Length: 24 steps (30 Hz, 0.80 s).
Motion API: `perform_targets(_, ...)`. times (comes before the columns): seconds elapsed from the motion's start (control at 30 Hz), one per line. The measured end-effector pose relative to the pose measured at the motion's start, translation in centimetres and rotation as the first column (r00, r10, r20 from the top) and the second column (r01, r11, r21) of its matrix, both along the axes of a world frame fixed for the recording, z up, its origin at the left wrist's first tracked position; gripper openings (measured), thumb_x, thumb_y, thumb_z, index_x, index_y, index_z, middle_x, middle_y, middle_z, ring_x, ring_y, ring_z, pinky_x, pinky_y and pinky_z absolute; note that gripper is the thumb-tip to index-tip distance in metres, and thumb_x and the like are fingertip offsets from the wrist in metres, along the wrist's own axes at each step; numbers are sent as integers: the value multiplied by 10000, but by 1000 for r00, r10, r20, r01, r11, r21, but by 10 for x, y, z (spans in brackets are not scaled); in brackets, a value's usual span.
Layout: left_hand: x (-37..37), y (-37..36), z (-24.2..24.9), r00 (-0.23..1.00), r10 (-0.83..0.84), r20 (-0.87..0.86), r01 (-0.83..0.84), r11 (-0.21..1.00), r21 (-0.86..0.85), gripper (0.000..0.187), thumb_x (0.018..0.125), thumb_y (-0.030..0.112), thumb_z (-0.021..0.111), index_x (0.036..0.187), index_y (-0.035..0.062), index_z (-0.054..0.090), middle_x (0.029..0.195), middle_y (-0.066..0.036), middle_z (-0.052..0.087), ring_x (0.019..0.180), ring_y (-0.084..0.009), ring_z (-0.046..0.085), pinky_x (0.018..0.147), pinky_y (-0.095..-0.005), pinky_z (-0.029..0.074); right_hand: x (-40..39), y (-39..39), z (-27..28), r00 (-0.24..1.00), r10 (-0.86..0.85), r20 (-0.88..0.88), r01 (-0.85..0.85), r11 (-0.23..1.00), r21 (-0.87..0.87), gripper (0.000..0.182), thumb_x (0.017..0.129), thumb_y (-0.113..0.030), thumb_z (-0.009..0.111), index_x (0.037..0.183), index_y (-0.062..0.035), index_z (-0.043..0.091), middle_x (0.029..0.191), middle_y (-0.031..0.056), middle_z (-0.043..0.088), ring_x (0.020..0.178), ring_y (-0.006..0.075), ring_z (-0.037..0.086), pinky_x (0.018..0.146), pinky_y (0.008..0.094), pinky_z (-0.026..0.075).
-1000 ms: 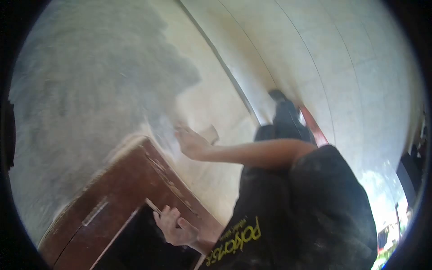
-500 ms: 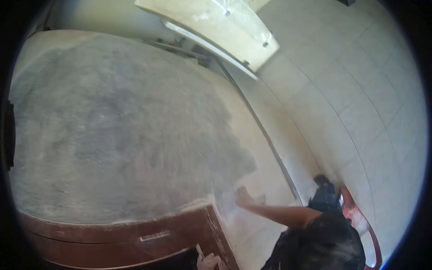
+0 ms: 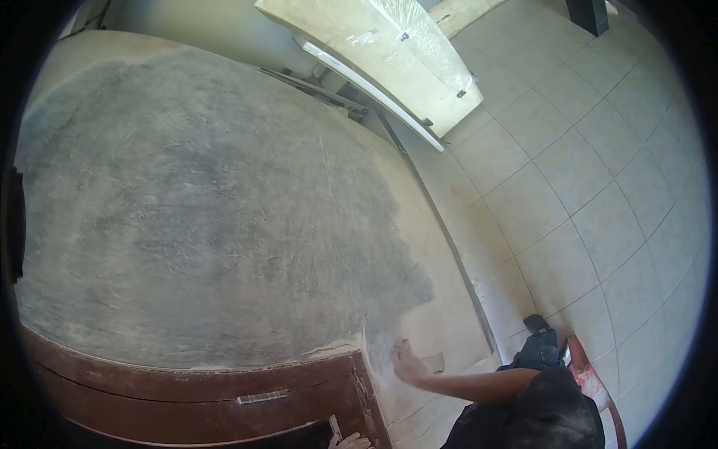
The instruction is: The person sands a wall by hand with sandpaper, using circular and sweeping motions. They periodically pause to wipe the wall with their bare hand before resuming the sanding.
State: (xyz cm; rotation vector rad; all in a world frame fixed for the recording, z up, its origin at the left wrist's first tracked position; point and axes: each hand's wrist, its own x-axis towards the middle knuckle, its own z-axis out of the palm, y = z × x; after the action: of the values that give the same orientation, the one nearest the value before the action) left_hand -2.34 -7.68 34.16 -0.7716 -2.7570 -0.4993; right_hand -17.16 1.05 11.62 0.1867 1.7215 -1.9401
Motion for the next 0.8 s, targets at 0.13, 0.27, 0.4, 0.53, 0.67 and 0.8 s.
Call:
perform_targets(0.13, -7, 22, 13, 999, 43, -23, -44, 998, -53, 124, 791, 105, 670, 865, 43, 591, 816, -117, 588, 828, -341, 611, 918, -650, 422, -8, -14, -31, 992, -126, -3, 126, 992, 15, 625, 1011, -355, 216, 1419, 117, 229, 1515, 287, 170, 1435, 357, 134, 1179, 368, 122)
perform_targets(0.27, 1, 14, 15, 999, 30, 26, -27, 995, -99, 136, 799, 77, 661, 912, 34, 599, 862, -129, 597, 849, -335, 610, 829, -554, 461, -28, 1, -32, 977, -166, 136, 167, 986, 5, 625, 1013, -377, 226, 1414, 100, 280, 1493, 264, 265, 1403, 346, 252, 1167, 351, 170)
perform_targets(0.4, -3, 13, 15, 999, 4, 42, 0, 995, -99, 109, 813, 77, 647, 907, 43, 604, 885, -119, 603, 860, -329, 608, 840, -552, 459, 8, -13, -31, 990, -140, -28, 140, 989, 35, 579, 1010, -357, 258, 1421, 47, 306, 1508, 250, 231, 1387, 374, 265, 1155, 391, 197)
perform_targets(0.53, -10, 34, 23, 998, 65, 7, -65, 997, -43, 89, 851, 96, 609, 881, 13, 614, 870, -121, 600, 855, -316, 612, 952, -677, 395, -35, -1, -56, 981, -138, 140, 124, 987, 104, 566, 1010, -350, 268, 1428, 29, 299, 1503, 243, 251, 1368, 388, 297, 1146, 401, 216)
perform_targets(0.67, -5, 33, 17, 991, 131, 8, -131, 991, -1, 148, 880, 170, 585, 912, 36, 639, 924, -146, 623, 892, -316, 625, 926, -701, 394, -21, 2, -33, 994, -90, 66, 88, 996, 33, 572, 1010, -352, 271, 1439, 25, 277, 1502, 245, 255, 1388, 375, 266, 1154, 394, 196)
perform_targets(0.8, 2, 23, 9, 982, 185, -40, -189, 970, -154, 158, 839, 203, 594, 873, 52, 629, 784, -89, 650, 799, -311, 668, 924, -509, 427, 7, 4, -28, 995, -94, -30, 96, 993, 69, 577, 1009, -376, 289, 1422, 25, 331, 1480, 233, 303, 1376, 336, 307, 1148, 356, 224)
